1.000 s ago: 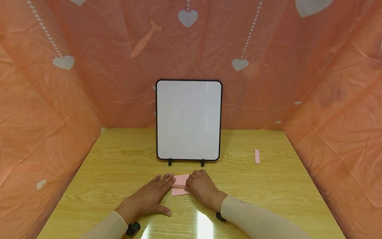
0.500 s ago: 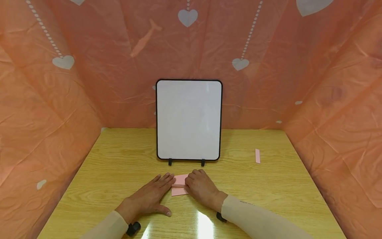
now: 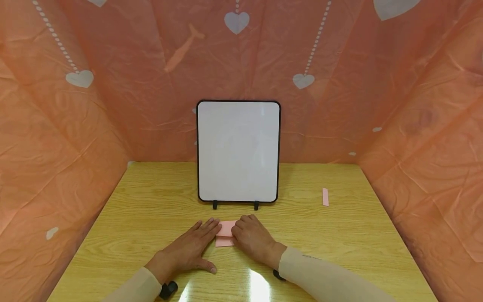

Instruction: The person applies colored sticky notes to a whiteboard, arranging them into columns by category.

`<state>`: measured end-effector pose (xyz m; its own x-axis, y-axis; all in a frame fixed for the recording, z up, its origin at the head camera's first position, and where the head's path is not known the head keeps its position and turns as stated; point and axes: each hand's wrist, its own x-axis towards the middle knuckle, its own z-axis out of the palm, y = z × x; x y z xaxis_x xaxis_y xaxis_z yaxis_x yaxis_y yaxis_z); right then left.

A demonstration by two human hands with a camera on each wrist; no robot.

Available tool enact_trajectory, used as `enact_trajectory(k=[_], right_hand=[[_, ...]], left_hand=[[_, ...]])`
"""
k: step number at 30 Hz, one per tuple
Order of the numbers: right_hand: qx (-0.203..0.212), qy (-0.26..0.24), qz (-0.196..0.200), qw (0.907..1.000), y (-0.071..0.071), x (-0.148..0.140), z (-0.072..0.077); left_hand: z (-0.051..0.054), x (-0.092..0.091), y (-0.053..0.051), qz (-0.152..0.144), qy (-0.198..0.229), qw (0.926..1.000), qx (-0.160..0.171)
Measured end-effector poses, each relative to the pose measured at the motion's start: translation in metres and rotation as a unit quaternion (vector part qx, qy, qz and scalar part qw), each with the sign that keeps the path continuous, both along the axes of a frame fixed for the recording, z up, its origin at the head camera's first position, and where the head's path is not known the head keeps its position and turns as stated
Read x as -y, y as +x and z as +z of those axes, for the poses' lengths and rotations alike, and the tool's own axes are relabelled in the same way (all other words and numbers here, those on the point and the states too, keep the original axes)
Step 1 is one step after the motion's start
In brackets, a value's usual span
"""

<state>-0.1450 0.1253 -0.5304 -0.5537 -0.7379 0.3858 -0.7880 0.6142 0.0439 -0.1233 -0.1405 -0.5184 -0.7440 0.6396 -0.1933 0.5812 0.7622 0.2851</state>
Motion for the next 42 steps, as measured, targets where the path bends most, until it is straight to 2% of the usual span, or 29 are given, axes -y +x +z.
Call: enact_trajectory(k=[4,9,14,21,24,28,37,42], right_hand=[[-0.014,-0.013,0.008,0.9998,0.0,0.002,-0.002],[-0.013,-0.023,0.007,0.9996,0.0,0.003,-0.003],[-0.011,-0.021,0.004,0.9997,0.0,0.002,-0.001],[-0.02,-0.019,0.002,0.9996,-0.001,0.003,0.001],[-0.024,-0.017,0.0,0.9996,-0.001,0.004,0.002],[-0.025,-0.011,-0.003,0.9996,0.0,0.006,0.002],[-0.031,-0.003,-0.001,0.9995,-0.003,0.005,0.007],[-0.038,-0.007,-0.019,0.9991,-0.009,0.003,0.012]], left_hand=[[0.001,0.003,0.002,0.005,0.007,1.0,-0.004],[0.006,0.013,0.014,0.011,0.018,0.9996,-0.018],[0.008,0.021,0.031,0.009,0.013,0.9977,-0.066],[0.01,0.016,0.048,-0.038,0.002,0.9928,-0.114],[0.007,0.012,0.05,-0.059,-0.002,0.9899,-0.129],[0.004,0.007,0.049,-0.072,-0.009,0.9886,-0.131],[0.0,0.003,0.047,-0.07,-0.018,0.9912,-0.111],[-0.002,0.002,0.047,-0.075,-0.019,0.9914,-0.105]])
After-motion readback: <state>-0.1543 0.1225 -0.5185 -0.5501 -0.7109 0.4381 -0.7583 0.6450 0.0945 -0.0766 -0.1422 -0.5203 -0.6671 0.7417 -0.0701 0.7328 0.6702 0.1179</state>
